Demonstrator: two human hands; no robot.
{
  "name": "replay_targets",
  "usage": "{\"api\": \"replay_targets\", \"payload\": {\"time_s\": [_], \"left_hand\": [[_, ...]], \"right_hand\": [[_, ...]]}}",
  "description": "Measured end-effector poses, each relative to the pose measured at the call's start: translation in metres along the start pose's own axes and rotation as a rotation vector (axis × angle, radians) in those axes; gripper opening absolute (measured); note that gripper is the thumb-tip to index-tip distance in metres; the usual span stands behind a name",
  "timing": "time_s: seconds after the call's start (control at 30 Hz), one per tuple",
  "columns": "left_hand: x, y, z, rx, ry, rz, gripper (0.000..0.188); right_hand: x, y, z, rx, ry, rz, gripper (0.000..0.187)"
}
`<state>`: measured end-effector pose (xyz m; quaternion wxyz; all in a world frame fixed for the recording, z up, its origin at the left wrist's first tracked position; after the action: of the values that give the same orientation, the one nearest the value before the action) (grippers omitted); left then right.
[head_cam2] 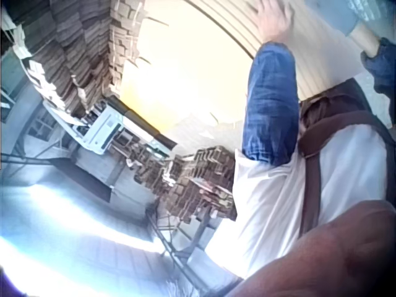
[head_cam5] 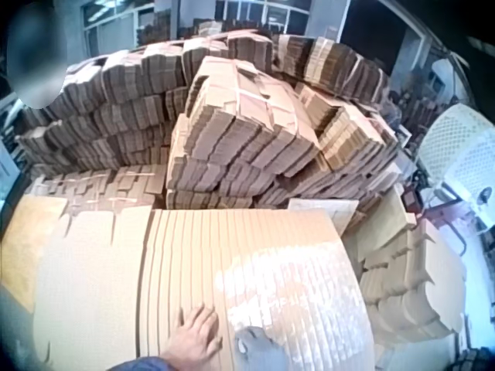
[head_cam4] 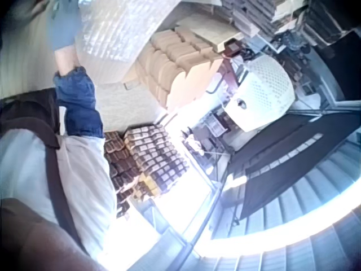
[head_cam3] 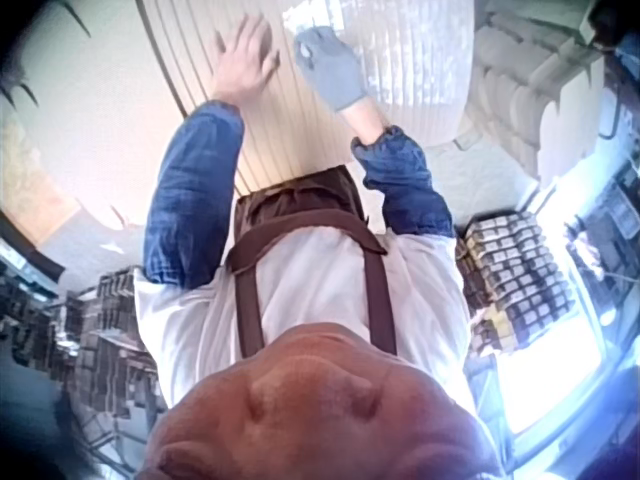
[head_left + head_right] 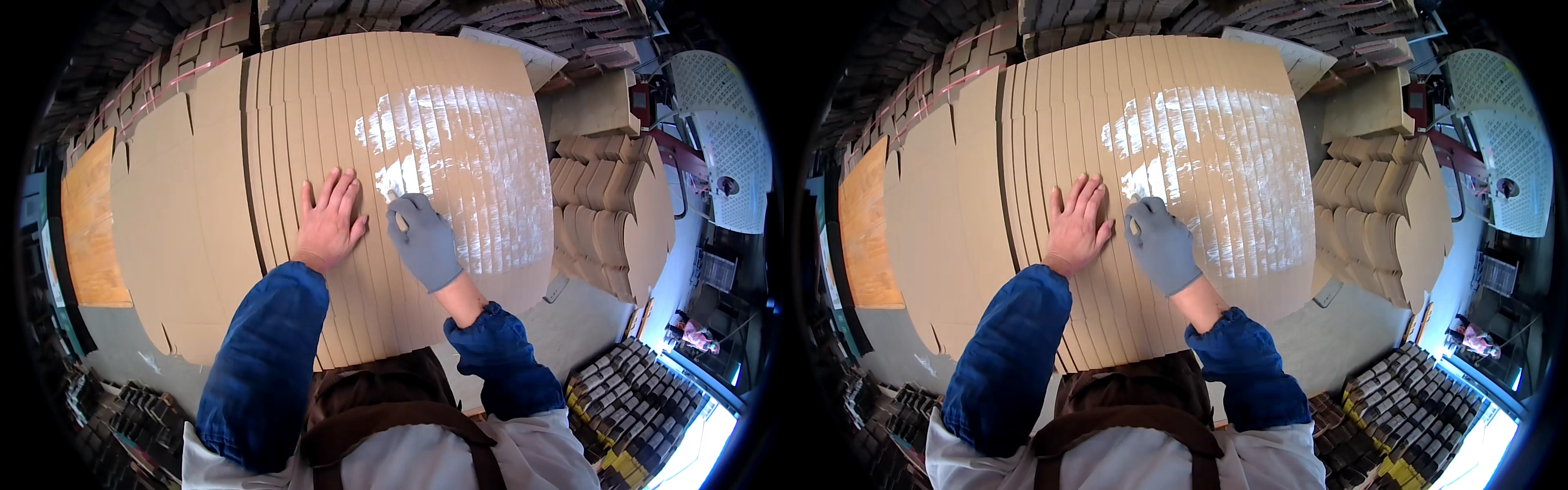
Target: The person aligns a stack of corrugated cardboard sheets on a workbench. They then use a brush to apply a white adhesive substance onto the surface of the cardboard, spreading it evenly across the material.
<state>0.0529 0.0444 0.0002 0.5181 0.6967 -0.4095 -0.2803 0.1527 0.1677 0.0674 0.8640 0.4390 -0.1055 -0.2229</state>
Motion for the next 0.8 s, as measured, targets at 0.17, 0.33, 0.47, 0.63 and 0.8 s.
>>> {"api": "replay_targets", "payload": {"time_s": [0.17, 0.33, 0.47, 0.63, 0.8], "left_hand": [[0.001, -0.001, 0.000, 0.008, -0.005, -0.011, 0.064], [0.001, -0.003, 0.002, 0.008, 0.007, -0.009, 0.064], [0.000, -0.006, 0.003, 0.001, 0.016, 0.009, 0.065], [0.002, -0.005, 0.004, 0.003, 0.029, 0.028, 0.067], [0.000, -0.007, 0.000, 0.002, 0.019, 0.040, 0.067]], "right_hand": [[-0.042, 0.030, -0.051, 0.206, 0.147, -0.171, 0.023], [-0.030, 0.028, 0.012, 0.115, 0.160, -0.097, 0.026], [-0.057, 0.013, -0.040, 0.253, 0.153, -0.059, 0.018], [-0.061, 0.087, -0.096, -0.011, -0.073, -0.284, 0.012], [-0.045, 0.087, -0.130, 0.088, -0.205, -0.229, 0.011]]}}
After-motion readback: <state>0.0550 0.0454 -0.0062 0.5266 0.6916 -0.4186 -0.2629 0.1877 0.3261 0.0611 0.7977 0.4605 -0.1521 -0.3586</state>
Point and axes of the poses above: each hand's wrist, its own x-axis away from the middle knuckle, its own y-axis out of the back of the hand, z = x × y, the point moved 7 cm from there along -x, towards the middle knuckle, and after that the axes turned 3 degrees about -y, right-handed, at the moved point
